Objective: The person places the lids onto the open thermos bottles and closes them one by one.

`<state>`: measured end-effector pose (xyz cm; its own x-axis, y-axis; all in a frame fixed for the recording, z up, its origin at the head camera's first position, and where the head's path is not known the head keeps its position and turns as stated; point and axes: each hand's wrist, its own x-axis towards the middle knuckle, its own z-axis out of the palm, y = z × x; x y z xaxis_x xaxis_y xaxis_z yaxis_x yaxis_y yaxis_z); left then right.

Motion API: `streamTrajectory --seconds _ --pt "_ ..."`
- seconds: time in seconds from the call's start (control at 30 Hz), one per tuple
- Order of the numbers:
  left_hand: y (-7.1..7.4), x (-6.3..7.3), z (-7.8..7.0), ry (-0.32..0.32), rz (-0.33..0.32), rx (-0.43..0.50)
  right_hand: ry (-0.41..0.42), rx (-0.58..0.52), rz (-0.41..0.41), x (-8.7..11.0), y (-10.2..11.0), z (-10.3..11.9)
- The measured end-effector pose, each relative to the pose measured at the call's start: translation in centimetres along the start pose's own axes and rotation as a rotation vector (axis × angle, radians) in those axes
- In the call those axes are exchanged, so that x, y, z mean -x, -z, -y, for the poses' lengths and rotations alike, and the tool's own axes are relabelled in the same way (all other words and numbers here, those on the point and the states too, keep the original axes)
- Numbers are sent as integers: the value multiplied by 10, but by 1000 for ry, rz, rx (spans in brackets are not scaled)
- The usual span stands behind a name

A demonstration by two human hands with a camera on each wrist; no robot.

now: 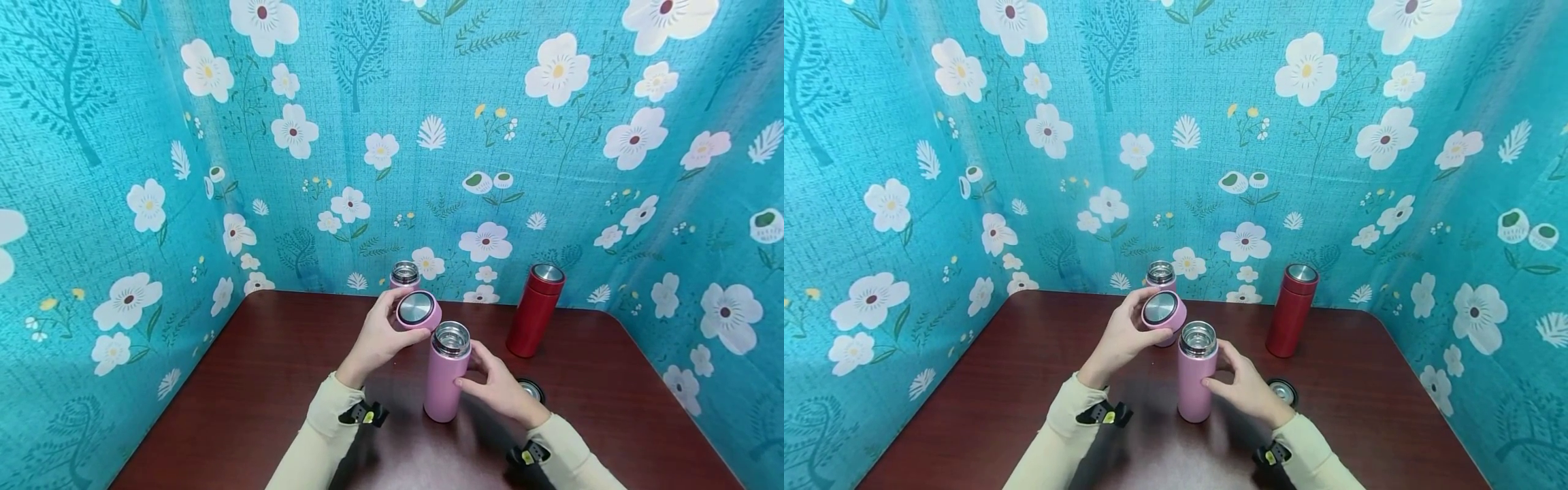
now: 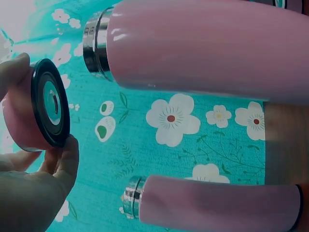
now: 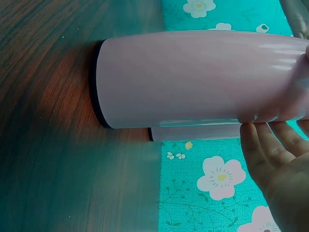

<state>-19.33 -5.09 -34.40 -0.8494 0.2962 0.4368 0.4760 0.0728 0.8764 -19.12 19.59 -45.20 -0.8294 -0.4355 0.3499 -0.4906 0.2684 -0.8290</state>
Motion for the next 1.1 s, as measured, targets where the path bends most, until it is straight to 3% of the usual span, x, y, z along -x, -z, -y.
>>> streamTrajectory --seconds 0.2,0.47,0.6,0.77,0.97,1.1 --pt "-7 -4 1 -39 8 -34 -15 -9 15 0 1 7" --pt "-19 -10 34 3 39 -105 -9 -23 25 1 0 -15" --pt "-24 -9 37 0 62 -116 -3 -21 26 1 -1 -16" --pt "-29 -9 39 -3 92 -146 -1 -6 35 1 0 2" --pt "-31 -10 41 -7 113 -181 -11 -26 37 0 0 -18" --pt "-31 -11 41 -16 123 -189 -24 -44 47 0 2 -18"
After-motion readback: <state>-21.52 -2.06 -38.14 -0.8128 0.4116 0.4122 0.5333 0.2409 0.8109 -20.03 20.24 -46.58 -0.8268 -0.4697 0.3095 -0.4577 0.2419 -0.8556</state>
